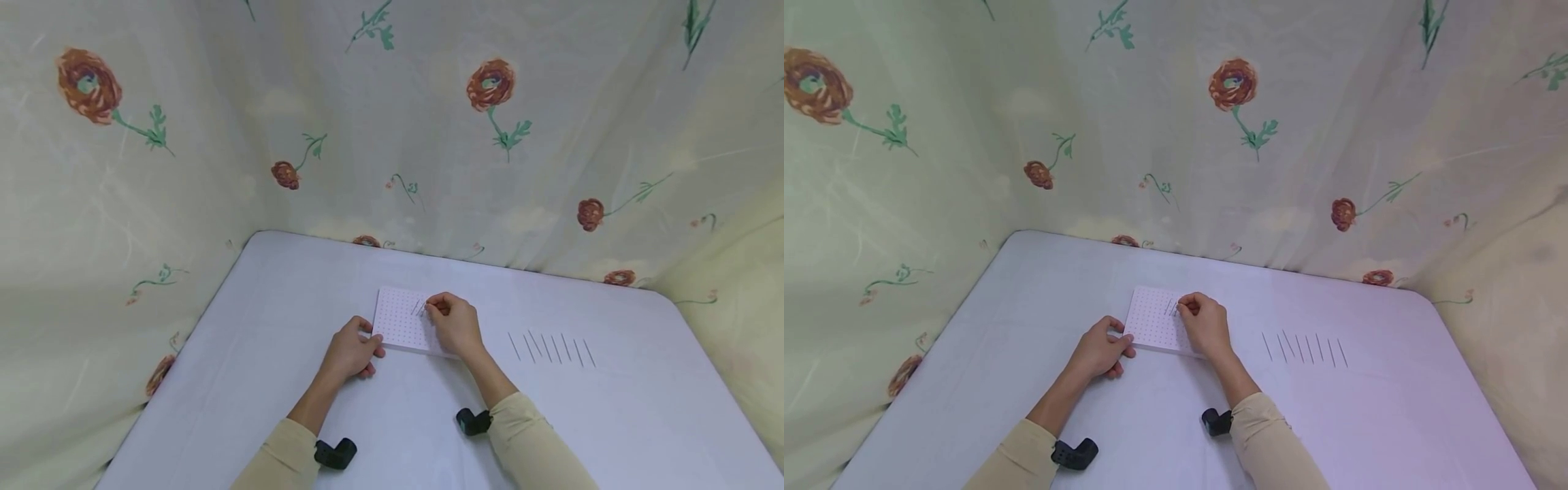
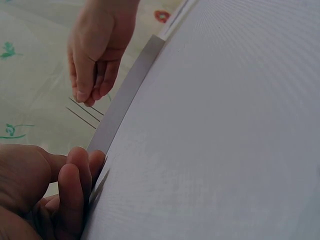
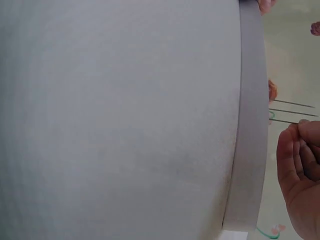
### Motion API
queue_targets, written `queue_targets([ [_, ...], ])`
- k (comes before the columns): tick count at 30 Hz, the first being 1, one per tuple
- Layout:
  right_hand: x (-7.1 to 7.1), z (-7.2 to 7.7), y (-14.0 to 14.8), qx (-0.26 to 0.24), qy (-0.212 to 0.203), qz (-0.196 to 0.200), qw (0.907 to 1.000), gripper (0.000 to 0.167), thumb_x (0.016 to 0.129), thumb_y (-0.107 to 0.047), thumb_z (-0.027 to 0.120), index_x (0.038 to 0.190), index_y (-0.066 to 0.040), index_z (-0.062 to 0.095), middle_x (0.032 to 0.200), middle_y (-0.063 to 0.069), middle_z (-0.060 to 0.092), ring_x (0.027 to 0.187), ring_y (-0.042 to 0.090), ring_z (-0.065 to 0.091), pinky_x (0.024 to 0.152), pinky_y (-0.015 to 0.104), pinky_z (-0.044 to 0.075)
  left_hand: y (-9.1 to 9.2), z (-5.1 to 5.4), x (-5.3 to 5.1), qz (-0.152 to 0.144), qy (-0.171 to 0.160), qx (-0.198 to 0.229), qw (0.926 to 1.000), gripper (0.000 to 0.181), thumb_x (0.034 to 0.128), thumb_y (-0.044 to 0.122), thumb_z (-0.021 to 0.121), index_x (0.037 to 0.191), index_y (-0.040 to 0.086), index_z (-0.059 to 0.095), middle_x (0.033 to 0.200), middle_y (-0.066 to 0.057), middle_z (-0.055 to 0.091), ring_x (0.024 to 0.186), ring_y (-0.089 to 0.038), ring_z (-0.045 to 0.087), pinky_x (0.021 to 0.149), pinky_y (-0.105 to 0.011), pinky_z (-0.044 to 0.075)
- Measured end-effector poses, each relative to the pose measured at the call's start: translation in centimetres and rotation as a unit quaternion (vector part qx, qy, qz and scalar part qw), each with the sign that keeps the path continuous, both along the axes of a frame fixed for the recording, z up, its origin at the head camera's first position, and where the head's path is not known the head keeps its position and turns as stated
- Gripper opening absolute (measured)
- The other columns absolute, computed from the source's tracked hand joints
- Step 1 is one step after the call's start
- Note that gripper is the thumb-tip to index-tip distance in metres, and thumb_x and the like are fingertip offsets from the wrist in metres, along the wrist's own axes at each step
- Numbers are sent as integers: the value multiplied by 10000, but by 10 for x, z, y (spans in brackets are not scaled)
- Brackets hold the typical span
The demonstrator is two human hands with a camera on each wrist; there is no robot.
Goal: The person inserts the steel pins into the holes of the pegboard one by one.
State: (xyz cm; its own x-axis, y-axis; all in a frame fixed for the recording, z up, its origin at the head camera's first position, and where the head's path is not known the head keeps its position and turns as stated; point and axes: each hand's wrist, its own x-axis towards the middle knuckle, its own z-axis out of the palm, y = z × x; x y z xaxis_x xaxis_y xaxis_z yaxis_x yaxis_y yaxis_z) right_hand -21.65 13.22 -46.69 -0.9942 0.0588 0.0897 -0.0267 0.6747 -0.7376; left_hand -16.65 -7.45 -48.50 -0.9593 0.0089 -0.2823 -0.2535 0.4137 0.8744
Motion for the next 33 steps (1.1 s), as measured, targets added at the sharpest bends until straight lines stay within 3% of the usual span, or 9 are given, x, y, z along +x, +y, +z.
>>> queue_targets([
  [6, -1, 8, 11, 78, -205, 19, 9998, 155, 972, -165, 678, 1083, -79, 745, 992, 81, 760, 909, 196, 689, 805, 301, 531, 0, 2, 1, 5, 8, -28, 10000, 285, 1028, 206, 605, 1253, 57, 513, 749, -8, 725, 449, -162, 604, 429, -212, 467],
  [10, -2, 14, 29, 41, -381, -179, 9991, 202, 993, -203, 652, 1130, -79, 732, 1026, 95, 751, 926, 202, 696, 792, 288, 551, 1, 3, 1, 15, 0, -9, 10000, 291, 1027, 203, 605, 1258, 52, 512, 752, -16, 725, 452, -168, 605, 431, -215, 469],
  [18, 2, 22, 82, -624, -643, -712, 9934, 302, 1041, -234, 559, 1234, -36, 682, 1178, 172, 729, 954, 158, 696, 793, 183, 584, -1, 1, 0, -14, -64, -53, 10000, 304, 1032, 215, 601, 1273, 55, 506, 770, -15, 730, 465, -169, 613, 435, -218, 478],
  [25, 20, 23, 125, -697, -594, -1018, 9906, 369, 1055, -287, 529, 1284, -28, 656, 1246, 191, 713, 923, 51, 683, 773, 122, 560, -2, 0, 0, -42, -155, -56, 9999, 319, 1036, 225, 592, 1293, 58, 502, 792, -17, 738, 481, -170, 623, 451, -226, 489],
  [33, 39, 22, 175, -424, -677, -1598, 9839, 446, 1056, -373, 511, 1320, -38, 640, 1276, 189, 705, 970, 108, 716, 712, 95, 543, -2, 0, 0, -113, -118, -80, 9998, 326, 1036, 233, 592, 1295, 55, 506, 801, -19, 742, 488, -170, 630, 460, -233, 504],
])
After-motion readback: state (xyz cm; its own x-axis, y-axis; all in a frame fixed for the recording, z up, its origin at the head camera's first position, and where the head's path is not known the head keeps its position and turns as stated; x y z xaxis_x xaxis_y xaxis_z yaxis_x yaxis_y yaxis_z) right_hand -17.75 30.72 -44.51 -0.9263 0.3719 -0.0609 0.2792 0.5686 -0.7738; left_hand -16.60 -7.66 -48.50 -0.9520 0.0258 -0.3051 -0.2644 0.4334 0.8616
